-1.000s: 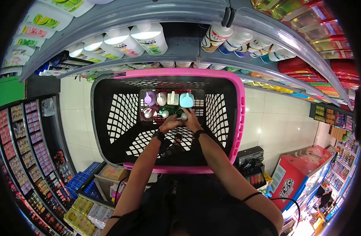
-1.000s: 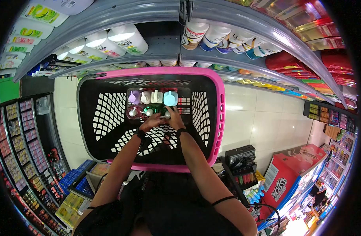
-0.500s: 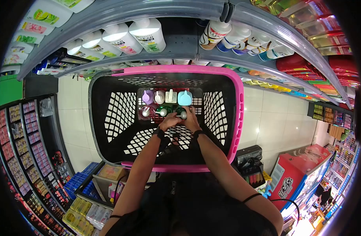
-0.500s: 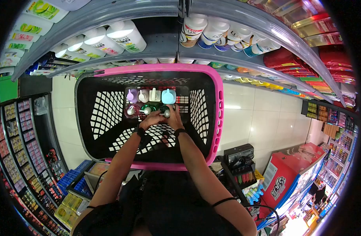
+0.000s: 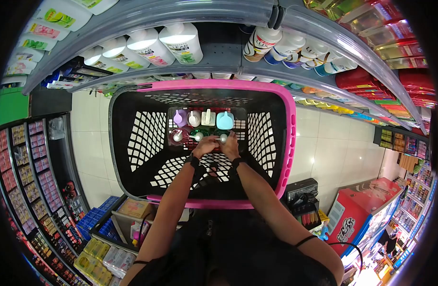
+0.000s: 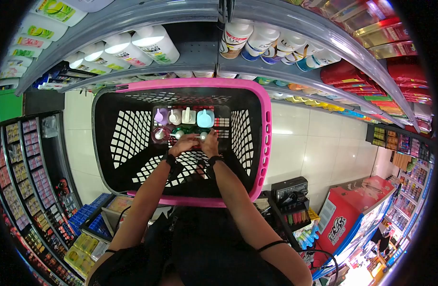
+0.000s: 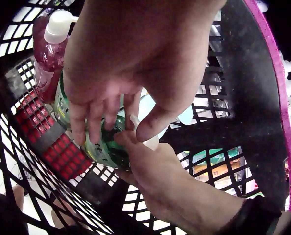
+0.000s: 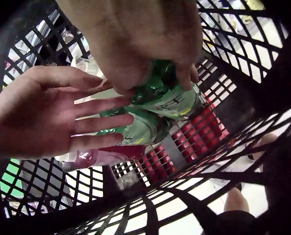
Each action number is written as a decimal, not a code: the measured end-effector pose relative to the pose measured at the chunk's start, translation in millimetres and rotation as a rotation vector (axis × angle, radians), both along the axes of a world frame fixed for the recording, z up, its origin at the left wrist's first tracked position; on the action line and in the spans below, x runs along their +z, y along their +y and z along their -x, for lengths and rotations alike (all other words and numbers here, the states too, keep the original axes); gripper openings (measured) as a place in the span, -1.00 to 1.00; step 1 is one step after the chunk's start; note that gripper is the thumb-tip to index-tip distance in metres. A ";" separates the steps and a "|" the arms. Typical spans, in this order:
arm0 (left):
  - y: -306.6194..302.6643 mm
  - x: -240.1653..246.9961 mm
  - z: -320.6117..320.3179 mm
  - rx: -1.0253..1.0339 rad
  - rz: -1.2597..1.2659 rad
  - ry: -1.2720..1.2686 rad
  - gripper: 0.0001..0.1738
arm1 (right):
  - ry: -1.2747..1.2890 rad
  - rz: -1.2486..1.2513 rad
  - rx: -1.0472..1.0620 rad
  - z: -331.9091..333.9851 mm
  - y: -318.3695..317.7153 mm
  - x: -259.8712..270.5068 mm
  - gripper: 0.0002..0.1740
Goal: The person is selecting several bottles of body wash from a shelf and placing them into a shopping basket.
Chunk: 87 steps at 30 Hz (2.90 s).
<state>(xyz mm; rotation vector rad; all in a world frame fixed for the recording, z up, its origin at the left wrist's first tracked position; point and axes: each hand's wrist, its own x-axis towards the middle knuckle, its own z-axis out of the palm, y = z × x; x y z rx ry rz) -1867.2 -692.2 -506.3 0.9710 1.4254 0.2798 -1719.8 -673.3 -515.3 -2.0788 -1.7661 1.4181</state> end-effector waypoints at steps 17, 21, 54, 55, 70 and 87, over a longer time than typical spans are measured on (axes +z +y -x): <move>-15.0 45.5 17.2 -0.083 -0.110 0.171 -0.55 | -0.014 0.157 0.288 -18.7 21.5 22.4 0.08; -28.4 63.8 35.4 0.150 -0.061 -0.023 -0.66 | -0.112 0.073 0.361 -33.8 25.1 54.1 -0.12; -172.0 282.3 112.5 0.466 -0.449 -0.350 -0.68 | 0.675 -0.318 -0.050 -113.3 -106.4 303.5 -0.72; -170.7 282.2 108.7 0.451 -0.445 -0.352 -0.67 | 0.670 -0.311 -0.079 -115.7 -112.8 311.9 -0.72; -140.6 300.8 24.8 0.180 -0.448 -0.377 -0.63 | 0.729 -0.512 -0.341 -199.6 -169.5 329.6 -0.74; -143.0 321.1 -292.7 -0.425 -0.418 -0.227 -0.60 | 0.656 -0.584 -0.762 -468.9 -319.3 274.7 -0.75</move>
